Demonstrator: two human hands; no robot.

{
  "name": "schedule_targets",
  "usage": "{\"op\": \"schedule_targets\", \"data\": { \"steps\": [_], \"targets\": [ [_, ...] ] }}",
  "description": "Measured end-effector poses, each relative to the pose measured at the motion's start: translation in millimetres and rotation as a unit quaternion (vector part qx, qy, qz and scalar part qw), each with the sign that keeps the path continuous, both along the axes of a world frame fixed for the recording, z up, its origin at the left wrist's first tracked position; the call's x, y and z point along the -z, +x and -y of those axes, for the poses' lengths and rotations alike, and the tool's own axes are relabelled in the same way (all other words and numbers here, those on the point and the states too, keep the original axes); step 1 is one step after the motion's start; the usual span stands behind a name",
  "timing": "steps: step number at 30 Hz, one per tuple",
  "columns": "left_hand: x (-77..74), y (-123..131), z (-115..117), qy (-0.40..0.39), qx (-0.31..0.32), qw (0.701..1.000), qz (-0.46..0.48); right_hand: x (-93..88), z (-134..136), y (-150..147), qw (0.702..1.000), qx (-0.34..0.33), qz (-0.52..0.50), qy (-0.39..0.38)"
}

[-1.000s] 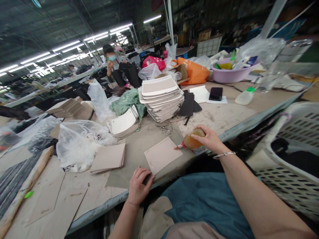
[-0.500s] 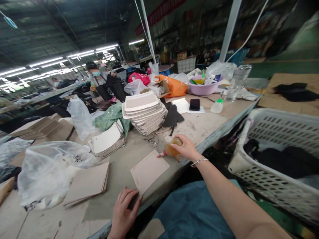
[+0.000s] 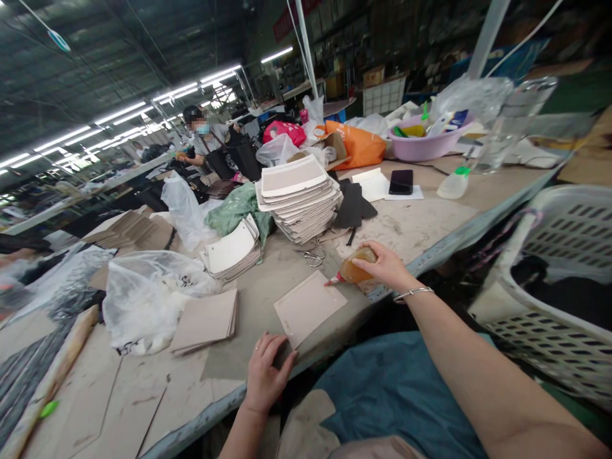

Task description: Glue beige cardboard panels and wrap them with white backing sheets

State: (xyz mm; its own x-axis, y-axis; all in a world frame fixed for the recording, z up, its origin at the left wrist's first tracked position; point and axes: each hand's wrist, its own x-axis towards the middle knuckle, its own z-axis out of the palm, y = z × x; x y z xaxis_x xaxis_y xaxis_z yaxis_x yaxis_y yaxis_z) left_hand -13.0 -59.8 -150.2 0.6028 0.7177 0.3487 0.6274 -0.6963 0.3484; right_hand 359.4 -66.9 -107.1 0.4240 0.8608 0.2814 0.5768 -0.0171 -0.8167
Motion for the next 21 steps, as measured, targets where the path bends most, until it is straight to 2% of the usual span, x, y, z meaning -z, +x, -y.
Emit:
{"op": "schedule_targets", "data": {
  "steps": [5,8,9,11,13,14,18,21],
  "targets": [
    [-16.6,12.4,-4.6,-0.046,-0.02,0.996,-0.075,0.4,18.0,18.2,0.994,-0.054,-0.061,-0.066],
    [-26.8,31.5,-20.6,-0.071,-0.042,0.985,-0.155,-3.6,24.9,20.6,0.974,-0.058,-0.217,-0.04],
    [-29.1,39.1,-28.0,-0.084,-0.05,0.978,-0.186,-5.5,24.5,18.6,0.953,-0.061,-0.297,-0.016],
    [-32.7,55.2,-43.7,-0.118,-0.057,0.959,-0.25,-9.0,20.2,12.6,0.888,-0.079,-0.452,0.037],
    [-36.3,70.4,-57.4,-0.146,-0.048,0.941,-0.303,-11.1,14.2,6.0,0.827,-0.091,-0.549,0.078],
    [-38.4,76.9,-62.6,-0.154,-0.039,0.933,-0.322,-11.4,11.6,2.9,0.806,-0.096,-0.577,0.089],
    [-47.9,92.2,-70.0,-0.154,-0.029,0.915,-0.372,-9.4,8.2,-6.9,0.764,-0.119,-0.627,0.099],
    [-53.5,95.4,-67.2,-0.157,-0.032,0.915,-0.37,-8.3,10.5,-11.8,0.74,-0.118,-0.652,0.114]
  ]
}}
